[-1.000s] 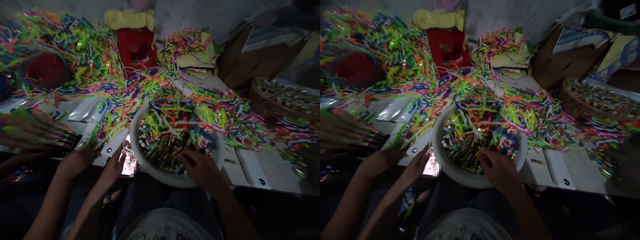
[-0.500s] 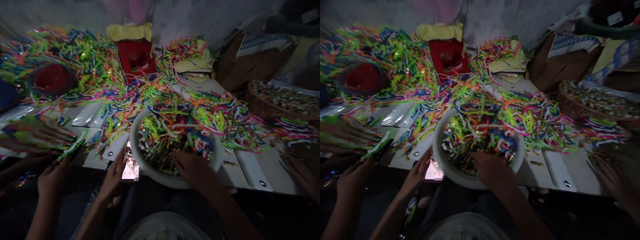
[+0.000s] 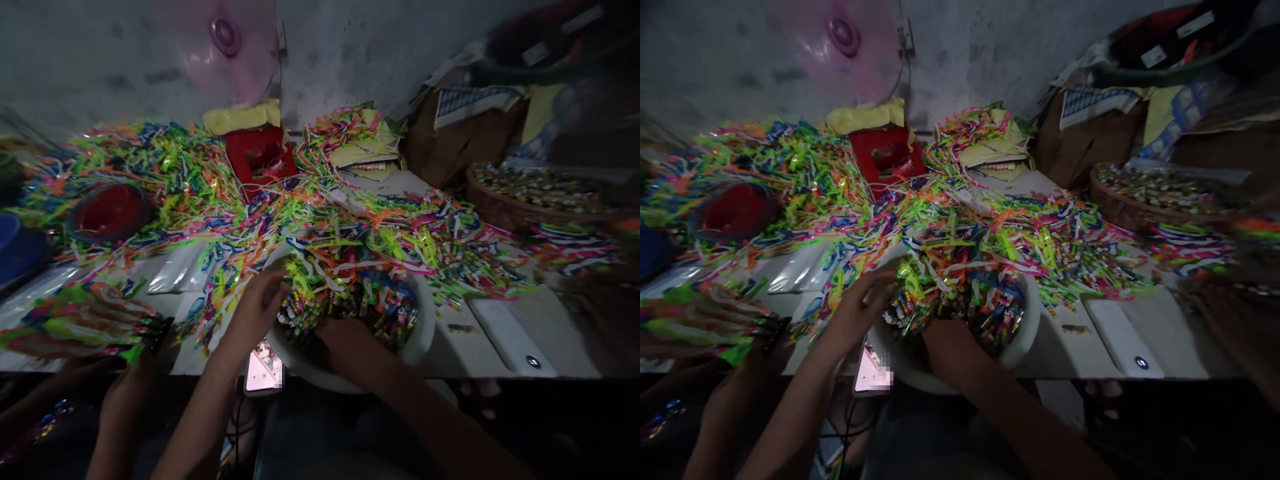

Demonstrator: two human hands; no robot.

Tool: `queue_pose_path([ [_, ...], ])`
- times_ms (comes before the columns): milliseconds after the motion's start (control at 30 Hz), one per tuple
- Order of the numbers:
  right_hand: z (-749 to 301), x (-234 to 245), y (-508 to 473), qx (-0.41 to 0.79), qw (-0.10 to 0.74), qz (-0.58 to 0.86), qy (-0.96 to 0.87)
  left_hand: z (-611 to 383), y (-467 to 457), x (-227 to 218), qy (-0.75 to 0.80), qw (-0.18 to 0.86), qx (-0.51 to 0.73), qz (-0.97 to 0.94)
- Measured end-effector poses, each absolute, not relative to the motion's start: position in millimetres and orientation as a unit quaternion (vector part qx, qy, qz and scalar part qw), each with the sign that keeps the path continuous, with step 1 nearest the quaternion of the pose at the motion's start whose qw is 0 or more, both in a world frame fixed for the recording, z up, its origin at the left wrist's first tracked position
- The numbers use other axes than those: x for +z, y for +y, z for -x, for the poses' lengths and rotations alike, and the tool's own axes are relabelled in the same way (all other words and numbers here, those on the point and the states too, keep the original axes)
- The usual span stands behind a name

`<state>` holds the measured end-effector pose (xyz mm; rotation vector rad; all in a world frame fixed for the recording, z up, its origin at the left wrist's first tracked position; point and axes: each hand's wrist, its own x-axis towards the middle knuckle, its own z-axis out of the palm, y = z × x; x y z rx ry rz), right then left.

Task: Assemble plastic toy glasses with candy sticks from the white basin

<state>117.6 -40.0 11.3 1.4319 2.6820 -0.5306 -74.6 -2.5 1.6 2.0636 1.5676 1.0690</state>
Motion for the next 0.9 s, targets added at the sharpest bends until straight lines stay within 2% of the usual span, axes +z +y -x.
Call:
queue_pose_path([
  [133,-142,9,-44,-0.193,0.006,-0.462,0.866,57,43,-1,0.506,0.058,0.17,-0.844],
  [200,-158,8,-47,-0.217,-0.015,-0.458,0.862,56,50,-1,0.517,0.034,0.112,-0.848],
  [300,-182,5,-52,-0.293,-0.092,-0.457,0.834,62,43,7,0.529,0.003,0.114,-0.841],
  [400,-197,5,-55,-0.359,-0.198,-0.446,0.795,68,19,17,0.52,0.011,0.215,-0.827],
  [467,-200,5,-56,-0.379,-0.259,-0.43,0.778,67,-2,21,0.521,0.071,0.33,-0.784],
  [533,-197,3,-57,-0.415,-0.309,-0.426,0.742,58,-23,21,0.524,0.197,0.414,-0.718],
  [633,-183,-5,-59,-0.517,-0.38,-0.44,0.629,33,-44,15,0.498,0.441,0.436,-0.606],
  [700,-174,-12,-61,-0.563,-0.423,-0.439,0.558,16,-50,9,0.464,0.561,0.45,-0.517],
  [800,-167,-14,-63,-0.548,-0.451,-0.47,0.525,-2,-53,1,0.413,0.649,0.496,-0.403],
  [900,-166,-9,-63,-0.511,-0.424,-0.513,0.545,-4,-54,-5,0.39,0.662,0.506,-0.392],
])
